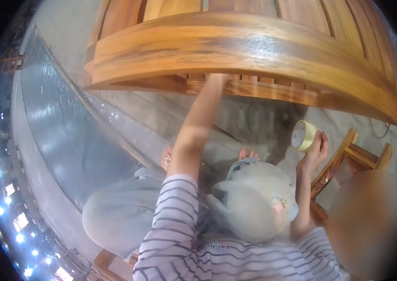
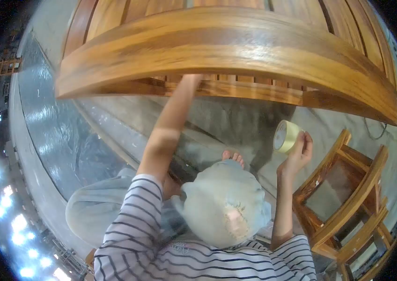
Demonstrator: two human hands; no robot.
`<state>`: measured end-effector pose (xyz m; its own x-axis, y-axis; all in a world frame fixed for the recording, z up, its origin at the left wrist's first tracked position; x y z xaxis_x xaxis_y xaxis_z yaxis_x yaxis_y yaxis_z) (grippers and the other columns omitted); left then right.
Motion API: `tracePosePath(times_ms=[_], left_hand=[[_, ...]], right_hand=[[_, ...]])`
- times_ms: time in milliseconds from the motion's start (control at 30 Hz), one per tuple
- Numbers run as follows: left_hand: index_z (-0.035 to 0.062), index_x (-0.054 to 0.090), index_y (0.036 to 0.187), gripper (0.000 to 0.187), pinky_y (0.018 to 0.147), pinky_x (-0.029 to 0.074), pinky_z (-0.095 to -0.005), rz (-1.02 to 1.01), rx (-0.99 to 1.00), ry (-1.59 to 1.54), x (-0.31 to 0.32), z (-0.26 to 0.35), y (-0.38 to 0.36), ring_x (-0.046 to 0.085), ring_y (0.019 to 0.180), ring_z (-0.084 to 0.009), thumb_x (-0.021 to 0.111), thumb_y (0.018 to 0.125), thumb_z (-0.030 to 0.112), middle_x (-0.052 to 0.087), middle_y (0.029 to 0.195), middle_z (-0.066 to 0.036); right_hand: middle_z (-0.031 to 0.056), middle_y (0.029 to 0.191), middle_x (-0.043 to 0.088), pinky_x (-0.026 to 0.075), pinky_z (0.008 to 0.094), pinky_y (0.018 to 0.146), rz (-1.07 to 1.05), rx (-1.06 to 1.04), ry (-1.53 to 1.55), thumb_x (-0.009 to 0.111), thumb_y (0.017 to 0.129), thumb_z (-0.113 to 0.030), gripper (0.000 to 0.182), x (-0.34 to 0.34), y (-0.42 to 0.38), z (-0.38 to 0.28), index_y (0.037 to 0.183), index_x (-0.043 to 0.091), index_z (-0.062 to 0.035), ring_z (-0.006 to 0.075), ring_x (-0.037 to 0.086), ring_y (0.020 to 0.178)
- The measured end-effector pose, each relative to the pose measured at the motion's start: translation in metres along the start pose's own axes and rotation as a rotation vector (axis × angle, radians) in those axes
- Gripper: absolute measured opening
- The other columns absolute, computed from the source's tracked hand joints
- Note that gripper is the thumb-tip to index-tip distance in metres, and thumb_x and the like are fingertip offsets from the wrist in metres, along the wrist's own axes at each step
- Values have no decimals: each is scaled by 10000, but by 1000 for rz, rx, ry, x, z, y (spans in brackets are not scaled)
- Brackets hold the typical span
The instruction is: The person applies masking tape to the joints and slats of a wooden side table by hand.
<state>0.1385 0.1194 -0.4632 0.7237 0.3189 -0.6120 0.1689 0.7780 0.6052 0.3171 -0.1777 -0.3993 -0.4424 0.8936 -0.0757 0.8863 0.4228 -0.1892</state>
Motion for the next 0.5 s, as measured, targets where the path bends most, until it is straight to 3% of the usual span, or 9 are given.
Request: tracePosePath(times_ms=[100, 167, 267, 367, 400, 467, 500], left_hand=[[98, 649, 1114, 367, 897, 448, -455, -26, -97, 80, -43, -35, -15, 619, 968, -330, 649, 858, 361, 667, 1036, -142], [84, 661, 1089, 383, 829, 484, -422, -190, -83, 241, -87, -11, -30, 637, 891, -359, 636, 871, 397, 682, 940, -162], [65, 671, 1084, 363, 849, 485, -451, -517, -366, 405, -108, 31, -42, 640, 815, -410, 634, 877, 362, 684, 888, -183], [55, 656, 1105, 380, 847, 489, -448, -464, -527, 148, -125, 33, -67, 646, 819, -419, 619, 893, 367, 687, 941, -207], [41, 640, 1114, 412, 864, 488, -427, -184, -296, -22, -125, 29, -72, 649, 893, -400, 613, 898, 391, 677, 1034, -222], [37, 634, 1117, 427, 891, 476, -432, 49, -523, -520, -117, 24, -45, 643, 982, -362, 611, 899, 403, 669, 1081, -215], [-10, 607, 1155, 481, 934, 442, -432, 144, -476, -513, -112, 25, -23, 587, 1067, -368, 592, 916, 407, 622, 1152, -237]], right_hand=[[83, 1051, 616, 457, 286, 847, -44, -32, 7, 610, 952, -196, 288, 15, -1, -4, 1129, 585, 30, 145, 576, 949], [76, 1036, 621, 456, 283, 846, -50, -6, 15, 618, 947, -191, 283, 32, -9, -13, 1131, 586, 23, 145, 578, 945], [59, 988, 626, 450, 262, 810, -81, -1, 44, 631, 939, -186, 266, 40, -22, -22, 1118, 597, 8, 123, 574, 904], [48, 958, 625, 444, 245, 784, -89, 30, 85, 635, 934, -186, 253, 34, -29, -27, 1092, 602, 8, 107, 568, 874], [47, 955, 626, 443, 243, 782, -80, 48, 85, 635, 933, -185, 250, 28, -29, -25, 1086, 604, 9, 107, 568, 873], [46, 954, 626, 444, 241, 776, -62, 62, 84, 634, 931, -184, 246, 12, -32, -17, 1077, 606, 13, 106, 568, 870], [47, 954, 625, 445, 241, 772, -61, 54, 87, 634, 931, -185, 246, 4, -30, -11, 1074, 608, 15, 105, 568, 867]])
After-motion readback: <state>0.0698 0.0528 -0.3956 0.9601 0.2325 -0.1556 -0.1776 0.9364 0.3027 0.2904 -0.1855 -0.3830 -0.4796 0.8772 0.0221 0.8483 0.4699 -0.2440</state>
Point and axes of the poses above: each hand's wrist, its own y-axis towards the middle knuckle, its own x-axis out of the palm, z = x × y, the point moved 2 cm from there along y, towards the middle knuckle
